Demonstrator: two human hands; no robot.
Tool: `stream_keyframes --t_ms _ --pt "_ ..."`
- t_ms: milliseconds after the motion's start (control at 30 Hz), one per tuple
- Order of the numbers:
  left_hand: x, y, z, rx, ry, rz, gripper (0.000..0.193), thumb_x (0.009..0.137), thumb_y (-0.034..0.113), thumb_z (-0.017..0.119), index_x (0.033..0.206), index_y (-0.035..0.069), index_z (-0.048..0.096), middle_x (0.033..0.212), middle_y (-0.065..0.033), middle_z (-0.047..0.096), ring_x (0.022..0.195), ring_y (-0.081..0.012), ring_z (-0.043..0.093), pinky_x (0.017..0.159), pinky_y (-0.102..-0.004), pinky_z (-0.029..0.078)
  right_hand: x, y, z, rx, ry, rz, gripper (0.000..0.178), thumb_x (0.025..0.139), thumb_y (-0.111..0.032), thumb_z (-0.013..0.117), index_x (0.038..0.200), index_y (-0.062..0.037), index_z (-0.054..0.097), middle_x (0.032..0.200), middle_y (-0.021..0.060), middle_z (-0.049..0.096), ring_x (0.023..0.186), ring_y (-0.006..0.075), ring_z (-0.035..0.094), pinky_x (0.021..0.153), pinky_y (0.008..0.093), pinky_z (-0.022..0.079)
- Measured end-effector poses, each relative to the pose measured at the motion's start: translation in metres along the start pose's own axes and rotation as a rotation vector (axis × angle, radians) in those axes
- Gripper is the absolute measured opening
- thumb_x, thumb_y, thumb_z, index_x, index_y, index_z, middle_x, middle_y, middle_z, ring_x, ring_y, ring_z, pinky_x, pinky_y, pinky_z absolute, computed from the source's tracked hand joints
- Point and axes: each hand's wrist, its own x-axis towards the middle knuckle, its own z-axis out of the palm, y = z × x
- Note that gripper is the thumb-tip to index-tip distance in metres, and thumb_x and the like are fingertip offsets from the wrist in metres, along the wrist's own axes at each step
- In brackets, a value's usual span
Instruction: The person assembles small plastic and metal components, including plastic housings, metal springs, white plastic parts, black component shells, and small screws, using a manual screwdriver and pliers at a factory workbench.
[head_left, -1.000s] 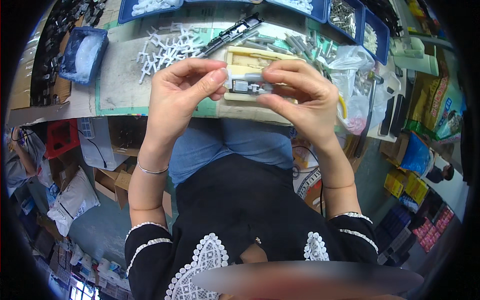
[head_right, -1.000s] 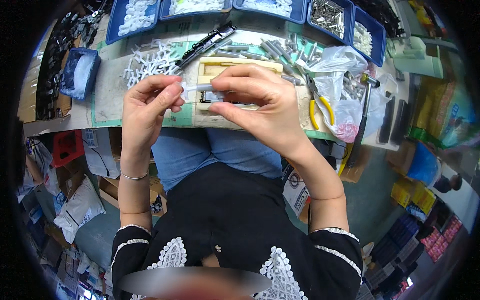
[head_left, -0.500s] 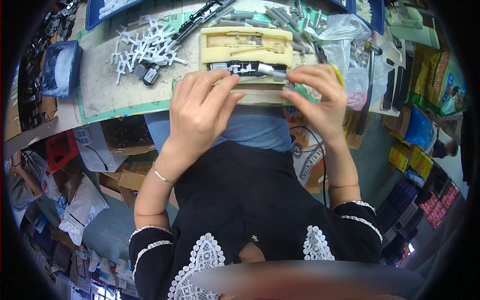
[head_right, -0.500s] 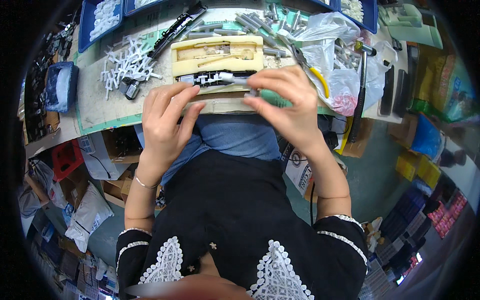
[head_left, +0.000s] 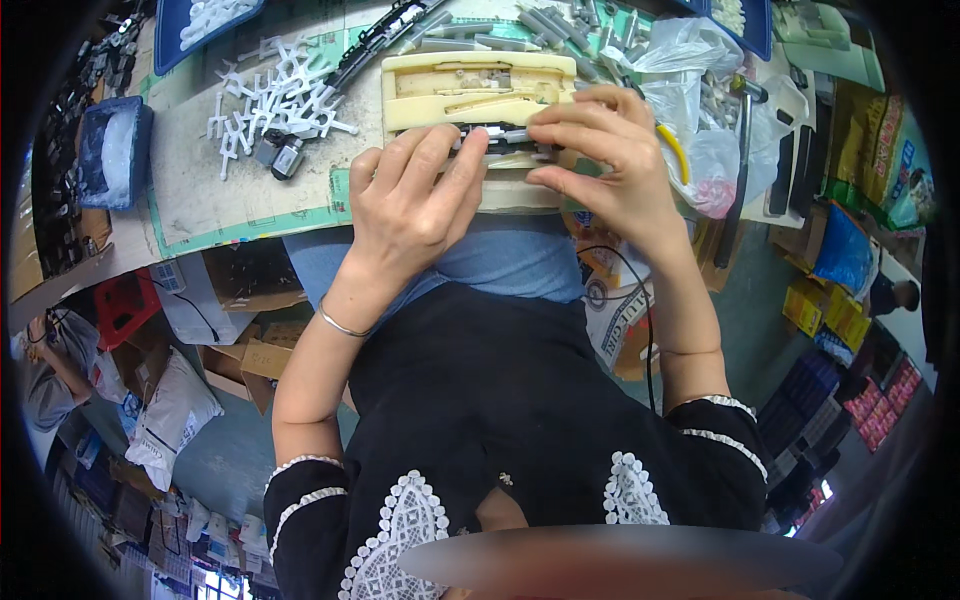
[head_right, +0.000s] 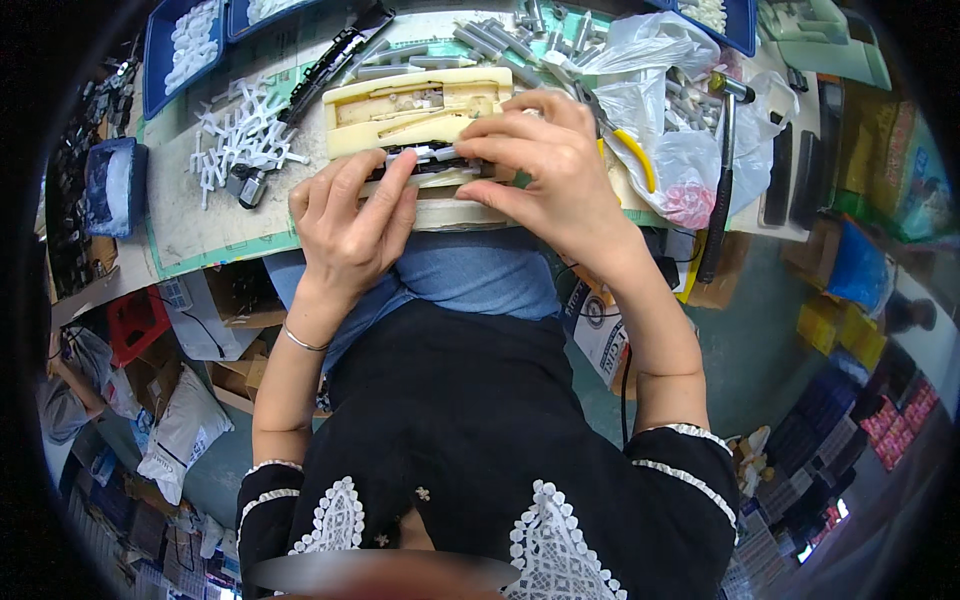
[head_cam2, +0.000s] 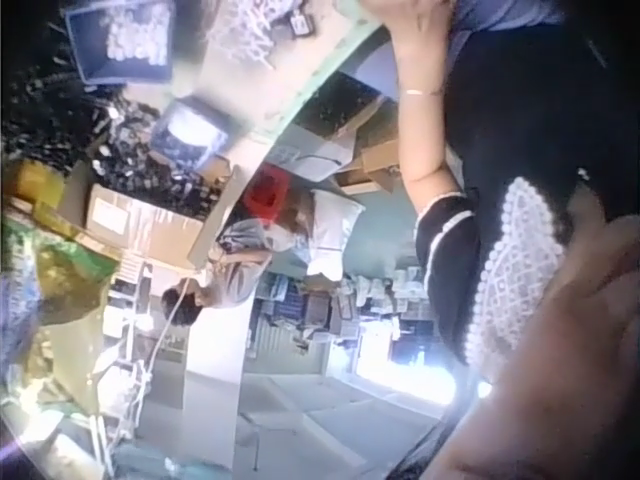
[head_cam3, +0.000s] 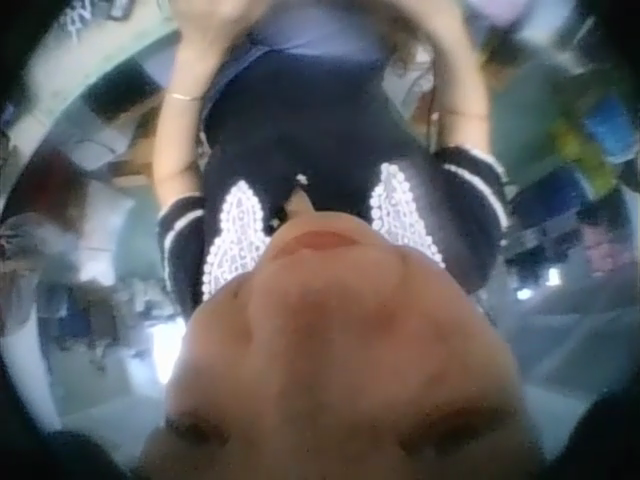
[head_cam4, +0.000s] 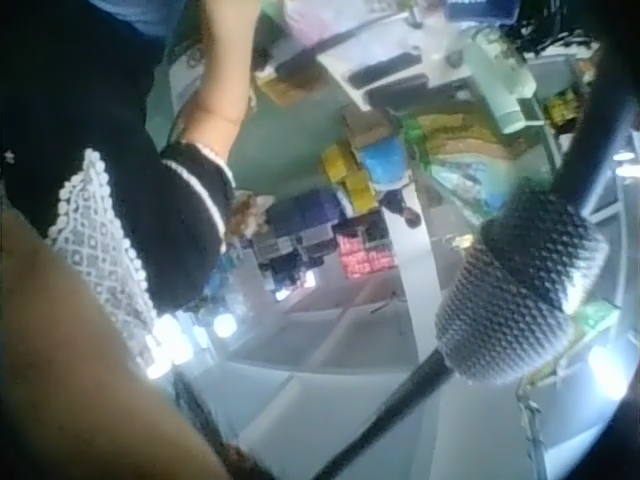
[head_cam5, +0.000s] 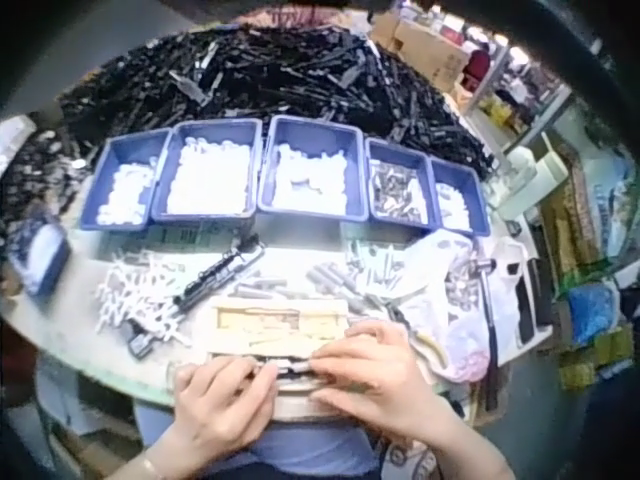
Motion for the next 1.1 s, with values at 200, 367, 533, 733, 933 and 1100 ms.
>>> stream_keyframes --t_ms 200,367,533,733,933,1100 --pt "0.004 0.001 0.0 0.023 0.004 -0.009 0.028 0.07 0.019 0.069 0.097 0.013 0.066 0.094 0.0006 0.059 0.086 -0.0137 0.056 0.074 -0.0289 0.033 -0.013 -0.001 0.003 -0.194 0.06 0.06 0.019 0.068 -0.02 0.075 0.085 -0.0119 0.07 0.089 -0.0033 0.061 0.095 0.019 0.052 0.084 0.0345 0.034" --pt "0.012 -0.017 -0.01 -0.09 -0.02 -0.124 0.026 0.076 0.018 0.065 0.101 0.011 0.064 0.105 -0.0056 0.058 0.092 -0.0169 0.055 0.079 -0.0313 0.031 -0.018 0.006 0.006 -0.021 0.18 0.11 0.023 0.071 -0.014 0.073 0.093 -0.0089 0.066 0.104 0.0054 0.059 0.098 0.0228 0.052 0.088 0.0349 0.036" --pt "0.054 -0.076 -0.038 0.15 0.049 -0.197 0.023 0.077 0.009 0.061 0.1 0.009 0.061 0.102 -0.0032 0.06 0.09 -0.0208 0.056 0.079 -0.0332 0.035 -0.006 0.004 -0.004 0.234 0.383 0.202 0.022 0.075 -0.004 0.067 0.097 -0.0033 0.062 0.103 0.0112 0.06 0.097 0.0257 0.055 0.086 0.0335 0.042" --pt "0.12 -0.228 -0.075 0.469 0.082 -0.275 0.024 0.083 0.015 0.055 0.106 0.009 0.061 0.104 -0.0106 0.062 0.095 -0.0286 0.059 0.08 -0.0422 0.045 -0.005 -0.004 -0.013 0.132 0.368 0.17 0.018 0.076 -0.001 0.063 0.094 -0.0024 0.063 0.1 0.0124 0.06 0.097 0.0258 0.055 0.086 0.0343 0.042" --pt "0.149 -0.34 -0.062 0.436 -0.33 -0.733 0.039 0.079 0.036 0.065 0.101 0.003 0.063 0.104 -0.0192 0.063 0.097 -0.0352 0.061 0.081 -0.0445 0.05 0.002 -0.005 -0.007 0.171 0.332 0.209 0.015 0.076 -0.001 0.063 0.091 -0.0023 0.063 0.097 0.0113 0.06 0.093 0.0248 0.054 0.084 0.0334 0.041" --pt "0.162 -0.355 -0.046 0.324 -0.224 -0.804 0.033 0.07 0.023 0.068 0.094 -0.001 0.066 0.097 -0.0251 0.064 0.093 -0.039 0.062 0.082 -0.0432 0.05 0.008 -0.005 -0.008 0.118 0.291 0.198 0.012 0.074 -0.001 0.064 0.086 -0.0027 0.064 0.093 0.0097 0.062 0.09 0.0242 0.054 0.081 0.0331 0.041"
